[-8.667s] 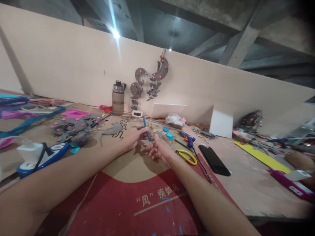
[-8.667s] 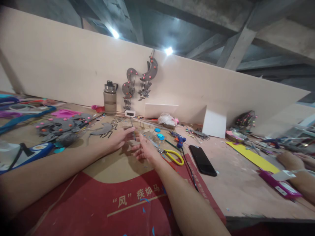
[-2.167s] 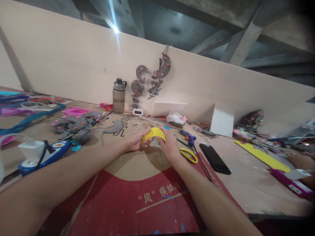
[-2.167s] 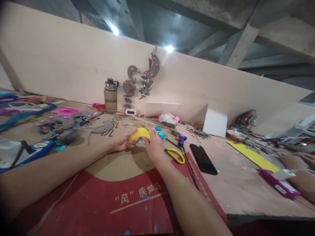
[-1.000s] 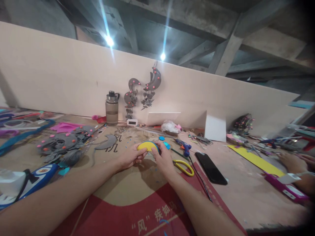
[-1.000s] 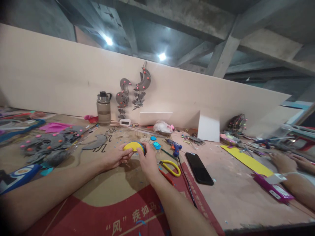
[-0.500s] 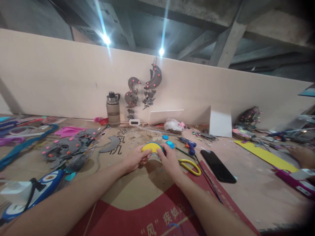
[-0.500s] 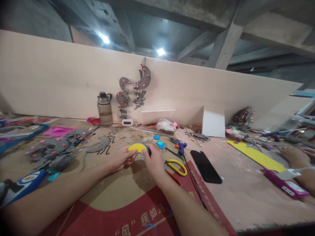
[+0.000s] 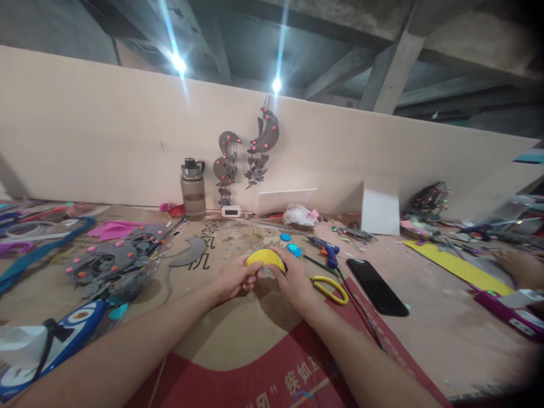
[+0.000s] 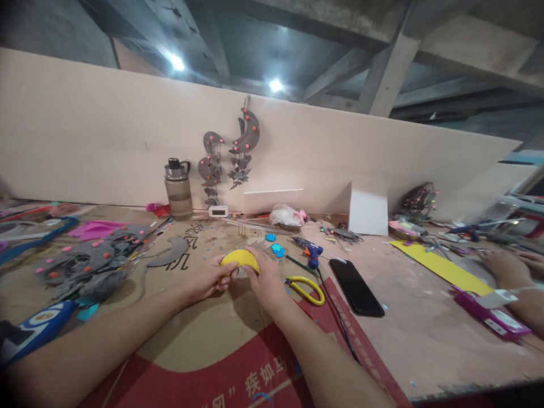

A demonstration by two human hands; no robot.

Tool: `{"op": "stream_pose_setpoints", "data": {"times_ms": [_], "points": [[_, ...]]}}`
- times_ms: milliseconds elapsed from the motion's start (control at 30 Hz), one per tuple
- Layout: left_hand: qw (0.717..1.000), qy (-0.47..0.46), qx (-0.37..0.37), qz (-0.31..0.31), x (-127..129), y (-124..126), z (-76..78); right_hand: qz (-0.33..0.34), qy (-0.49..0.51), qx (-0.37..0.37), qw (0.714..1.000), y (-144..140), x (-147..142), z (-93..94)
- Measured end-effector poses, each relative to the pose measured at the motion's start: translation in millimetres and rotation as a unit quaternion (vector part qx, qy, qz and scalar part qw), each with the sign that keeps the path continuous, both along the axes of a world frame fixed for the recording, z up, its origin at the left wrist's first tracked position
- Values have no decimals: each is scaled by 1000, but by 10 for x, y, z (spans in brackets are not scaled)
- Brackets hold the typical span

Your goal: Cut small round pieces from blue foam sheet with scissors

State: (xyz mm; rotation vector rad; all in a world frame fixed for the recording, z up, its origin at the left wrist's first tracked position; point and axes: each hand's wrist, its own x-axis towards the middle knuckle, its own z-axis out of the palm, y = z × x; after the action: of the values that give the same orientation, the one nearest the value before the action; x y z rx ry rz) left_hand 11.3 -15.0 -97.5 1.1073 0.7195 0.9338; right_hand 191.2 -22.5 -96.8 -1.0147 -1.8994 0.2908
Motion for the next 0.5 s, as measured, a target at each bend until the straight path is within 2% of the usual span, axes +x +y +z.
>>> {"op": "stream_pose_setpoints", "data": {"times_ms": [233, 367, 500], "points": [[999, 20, 13, 22, -9, -1, -31, -10, 17, -41, 999, -18, -28, -9], [998, 50, 34, 3, -26, 10, -68, -33, -2, -82, 996, -50, -35, -5], [999, 0, 35, -21, -27, 6, -51, -44, 22, -100, 994, -86, -52, 31]]}}
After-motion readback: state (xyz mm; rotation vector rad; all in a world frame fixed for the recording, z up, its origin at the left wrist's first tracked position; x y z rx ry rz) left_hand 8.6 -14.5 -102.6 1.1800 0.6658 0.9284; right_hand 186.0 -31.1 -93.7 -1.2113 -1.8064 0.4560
